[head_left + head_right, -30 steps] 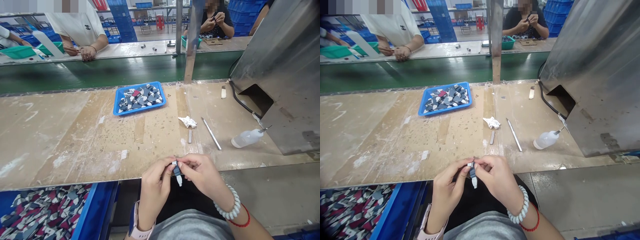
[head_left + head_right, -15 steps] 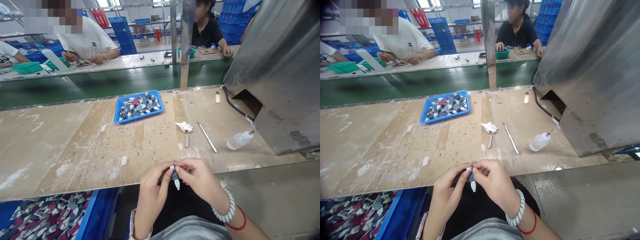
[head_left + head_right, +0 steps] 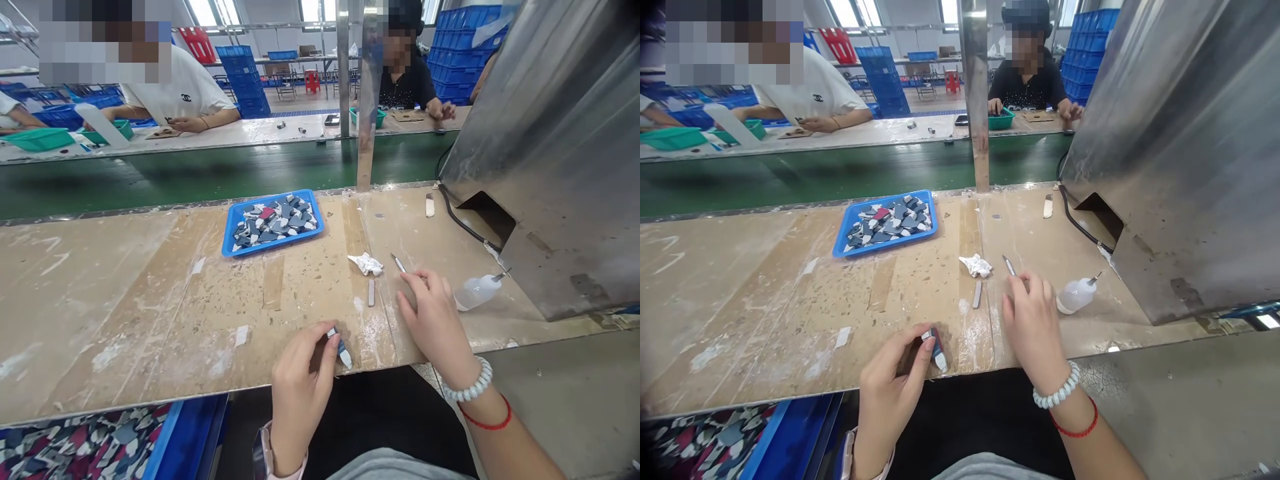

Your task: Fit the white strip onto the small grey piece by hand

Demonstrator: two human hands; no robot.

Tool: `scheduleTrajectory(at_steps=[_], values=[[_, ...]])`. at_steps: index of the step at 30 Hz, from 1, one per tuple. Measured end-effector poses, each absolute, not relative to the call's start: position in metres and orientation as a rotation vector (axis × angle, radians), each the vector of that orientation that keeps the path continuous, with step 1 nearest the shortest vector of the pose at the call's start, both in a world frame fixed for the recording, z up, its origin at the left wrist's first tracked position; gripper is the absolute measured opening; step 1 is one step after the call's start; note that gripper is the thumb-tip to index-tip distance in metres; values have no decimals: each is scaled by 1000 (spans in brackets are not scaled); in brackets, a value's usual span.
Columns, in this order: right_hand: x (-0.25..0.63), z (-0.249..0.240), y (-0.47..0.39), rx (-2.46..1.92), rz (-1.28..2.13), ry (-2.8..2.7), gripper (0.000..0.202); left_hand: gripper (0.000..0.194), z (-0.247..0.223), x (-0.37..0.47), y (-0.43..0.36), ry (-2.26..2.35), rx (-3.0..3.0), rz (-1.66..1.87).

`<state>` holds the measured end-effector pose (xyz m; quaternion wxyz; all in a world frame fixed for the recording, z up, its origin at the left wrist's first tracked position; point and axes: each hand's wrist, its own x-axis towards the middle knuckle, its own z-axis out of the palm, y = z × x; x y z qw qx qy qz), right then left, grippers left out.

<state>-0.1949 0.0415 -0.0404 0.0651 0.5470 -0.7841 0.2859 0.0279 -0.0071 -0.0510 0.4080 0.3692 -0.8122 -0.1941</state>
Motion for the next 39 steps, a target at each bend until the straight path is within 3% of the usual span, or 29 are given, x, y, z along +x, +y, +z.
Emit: scheduleTrajectory(at_steps=[4,8,16,20,24,29,39], values=[[-176,-38,48,1902,1286,-2239,13,32,-49,30,-6,-2096,995,-594],[-151,-31,50,2227,1555,-2195,16,40,-48,29,-3,-2099,1040,-566],[-141,-33,49,2383,1592,-2242,24,35,-50,30,-2,-2089,998,-598],[-137,-33,62,2542,1333,-2224,28,30,-50,31,-2,-2050,1002,-649],[-123,-39,69,2415,1253,-2211,35,30,-49,31,-1,-2025,1023,-644],[-116,-52,65,2289,1337,-2176,19,29,-48,31,0,-2033,1034,-664],[-125,-42,63,2331,1411,-2318,14,24,-49,28,-2,-1987,976,-724]])
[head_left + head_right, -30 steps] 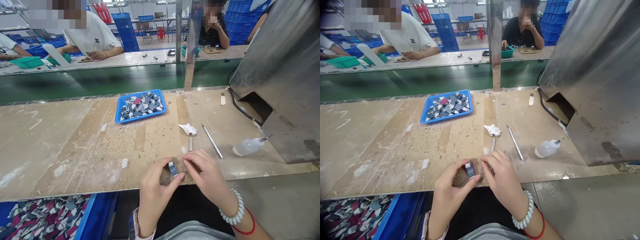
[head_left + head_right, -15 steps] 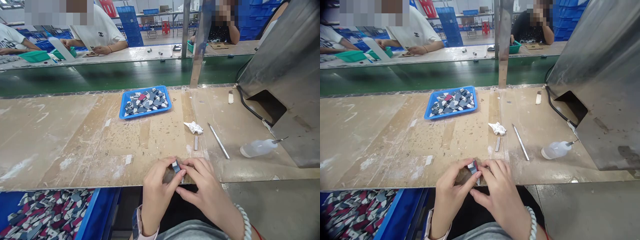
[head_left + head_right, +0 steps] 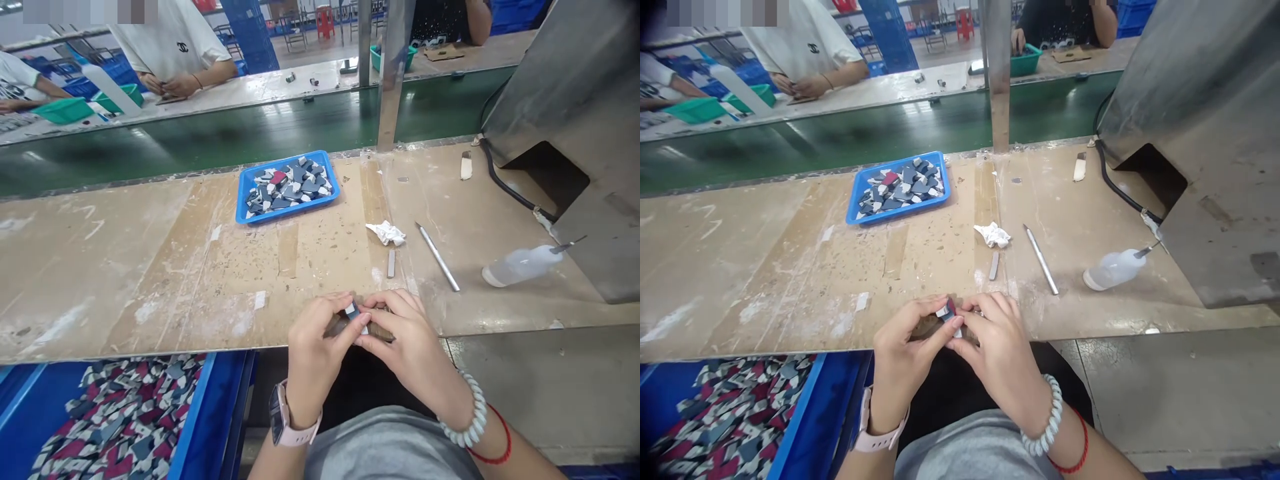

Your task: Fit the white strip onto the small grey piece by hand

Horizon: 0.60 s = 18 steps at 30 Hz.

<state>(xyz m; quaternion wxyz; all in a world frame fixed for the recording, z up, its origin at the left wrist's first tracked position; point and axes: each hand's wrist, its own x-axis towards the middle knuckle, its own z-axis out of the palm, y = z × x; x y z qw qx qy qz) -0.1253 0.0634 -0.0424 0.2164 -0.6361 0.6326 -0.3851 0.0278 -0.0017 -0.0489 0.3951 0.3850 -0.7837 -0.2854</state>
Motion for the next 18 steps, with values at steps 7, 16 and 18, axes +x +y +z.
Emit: scheduleTrajectory(at_steps=[7,16,18], values=[[-122,-46,66,-1868,-1082,1803,15,23,-47,31,-5,-2033,1023,-742],[-116,-55,73,-1961,-1101,1911,11,25,-48,27,-2,-2017,1036,-733],[-116,-55,73,-1965,-1102,1912,11,23,-48,27,-3,-2016,1022,-730]])
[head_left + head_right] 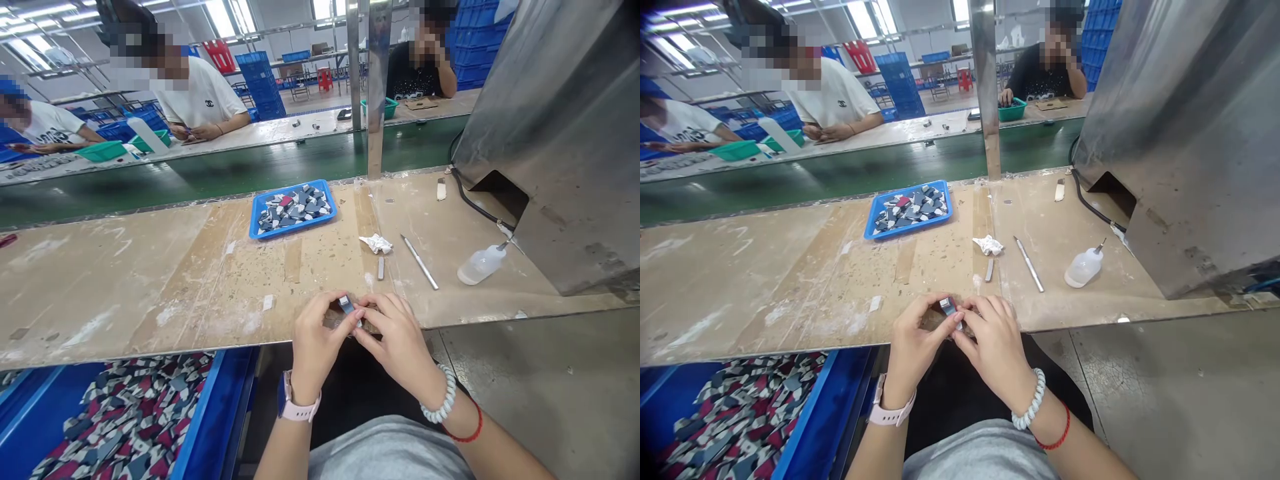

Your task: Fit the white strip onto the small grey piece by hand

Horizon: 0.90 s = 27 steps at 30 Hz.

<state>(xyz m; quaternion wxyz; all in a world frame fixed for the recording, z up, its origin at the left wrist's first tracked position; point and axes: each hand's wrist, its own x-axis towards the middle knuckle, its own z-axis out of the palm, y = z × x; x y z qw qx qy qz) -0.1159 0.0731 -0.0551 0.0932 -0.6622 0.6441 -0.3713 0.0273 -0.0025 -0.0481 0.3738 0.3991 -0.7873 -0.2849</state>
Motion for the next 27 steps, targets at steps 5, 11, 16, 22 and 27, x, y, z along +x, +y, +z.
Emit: scheduleTrajectory(at_steps=[5,11,16,22,27], values=[[-118,-54,71,-1930,-1102,1890,12,19,-52,28,-4,-2008,985,-714],[-126,-45,65,-1909,-1037,1800,8,18,-53,28,-4,-2011,957,-730],[-124,-43,66,-1962,-1060,1810,9,19,-48,32,-2,-2026,943,-702],[-111,-54,74,-2106,-1150,1905,27,24,-39,36,-7,-2024,917,-748],[-108,-66,77,-2234,-1120,1949,35,24,-3,48,-79,-2003,990,-632]])
